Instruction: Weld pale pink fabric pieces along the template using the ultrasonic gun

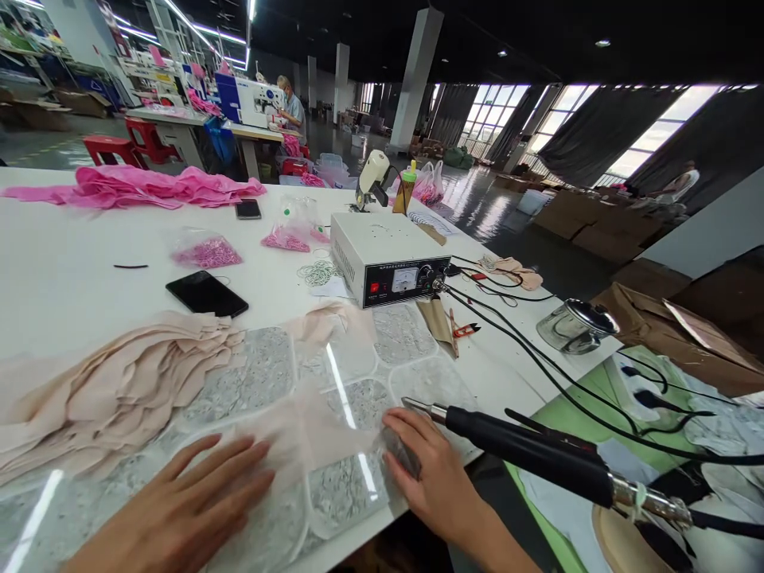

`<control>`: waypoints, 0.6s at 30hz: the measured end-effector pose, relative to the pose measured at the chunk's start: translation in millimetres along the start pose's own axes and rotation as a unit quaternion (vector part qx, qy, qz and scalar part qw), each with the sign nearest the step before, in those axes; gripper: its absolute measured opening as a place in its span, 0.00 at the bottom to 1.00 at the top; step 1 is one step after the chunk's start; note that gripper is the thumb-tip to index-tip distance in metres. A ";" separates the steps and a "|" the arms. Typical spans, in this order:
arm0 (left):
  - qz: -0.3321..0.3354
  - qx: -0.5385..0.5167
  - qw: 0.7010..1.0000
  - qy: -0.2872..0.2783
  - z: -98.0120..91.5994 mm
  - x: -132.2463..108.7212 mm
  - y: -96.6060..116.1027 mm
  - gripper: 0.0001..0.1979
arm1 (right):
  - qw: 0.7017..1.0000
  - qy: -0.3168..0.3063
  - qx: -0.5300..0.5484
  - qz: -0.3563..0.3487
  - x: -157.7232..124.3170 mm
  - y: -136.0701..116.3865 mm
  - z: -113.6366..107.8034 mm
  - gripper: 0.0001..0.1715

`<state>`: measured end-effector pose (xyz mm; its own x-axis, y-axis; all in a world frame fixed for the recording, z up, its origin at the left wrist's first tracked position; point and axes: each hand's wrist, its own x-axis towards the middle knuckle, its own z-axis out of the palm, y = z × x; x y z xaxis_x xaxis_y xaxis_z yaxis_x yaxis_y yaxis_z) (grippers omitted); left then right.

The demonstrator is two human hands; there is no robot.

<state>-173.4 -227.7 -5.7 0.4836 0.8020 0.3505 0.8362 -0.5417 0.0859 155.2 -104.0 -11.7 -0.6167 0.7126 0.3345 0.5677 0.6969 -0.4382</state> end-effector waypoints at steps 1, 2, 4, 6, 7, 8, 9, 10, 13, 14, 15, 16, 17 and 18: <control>0.059 0.016 0.998 -0.022 -1.7 16.6 -0.8 0.23 | 1.000 -0.012 0.003 0.005 5.2 -1.5 0.2 0.26; 0.073 0.017 0.996 -0.039 -1.2 32.5 -1.2 0.24 | 1.000 -0.020 0.003 0.005 10.5 -3.3 0.7 0.27; 0.092 -0.010 0.994 -0.064 6.0 56.6 -1.5 0.25 | 1.000 -0.020 -0.001 -0.006 19.1 -5.8 2.4 0.24; 0.109 -0.018 0.992 -0.066 17.4 66.6 -2.3 0.24 | 1.000 0.000 -0.009 -0.025 21.5 -5.0 4.1 0.13; 0.116 -0.013 0.991 -0.067 22.8 66.8 -3.1 0.24 | 0.999 0.013 -0.014 -0.034 19.8 -3.2 4.9 0.10; 0.120 -0.003 0.990 -0.068 27.2 65.0 -4.3 0.24 | 0.999 0.026 -0.020 -0.040 16.4 -0.7 5.6 0.09; 0.123 0.007 0.990 -0.072 30.2 62.0 -5.5 0.24 | 0.998 0.038 -0.026 -0.045 11.8 2.2 5.9 0.10; 0.122 0.015 0.990 -0.070 31.9 59.0 -6.6 0.24 | 0.997 0.049 -0.031 -0.048 6.4 5.0 5.9 0.10; 0.128 0.022 0.989 -0.064 30.8 56.8 -8.2 0.24 | 0.994 0.077 -0.047 -0.055 -7.4 9.6 3.9 0.13; 0.132 0.021 0.989 -0.066 29.4 59.3 -7.9 0.24 | 0.994 0.083 -0.050 -0.052 -9.7 9.3 3.0 0.15; 0.139 0.020 0.988 -0.071 28.0 63.1 -7.4 0.24 | 0.994 0.084 -0.051 -0.048 -10.5 8.2 2.2 0.17; 0.144 0.019 0.987 -0.076 26.7 67.8 -6.6 0.24 | 0.995 0.079 -0.050 -0.043 -10.0 6.6 1.6 0.18; 0.149 0.017 0.985 -0.083 25.7 72.8 -5.7 0.24 | 0.996 0.071 -0.047 -0.040 -8.4 4.6 1.4 0.18; 0.151 0.017 0.985 -0.086 25.1 77.4 -4.9 0.24 | 0.996 0.062 -0.043 -0.037 -6.3 2.7 1.5 0.16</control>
<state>-133.6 -156.6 -2.3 0.7455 0.6385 0.1914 0.6547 -0.7552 -0.0308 159.9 -106.7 -16.2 -0.5890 0.6599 0.4664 0.5715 0.7482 -0.3370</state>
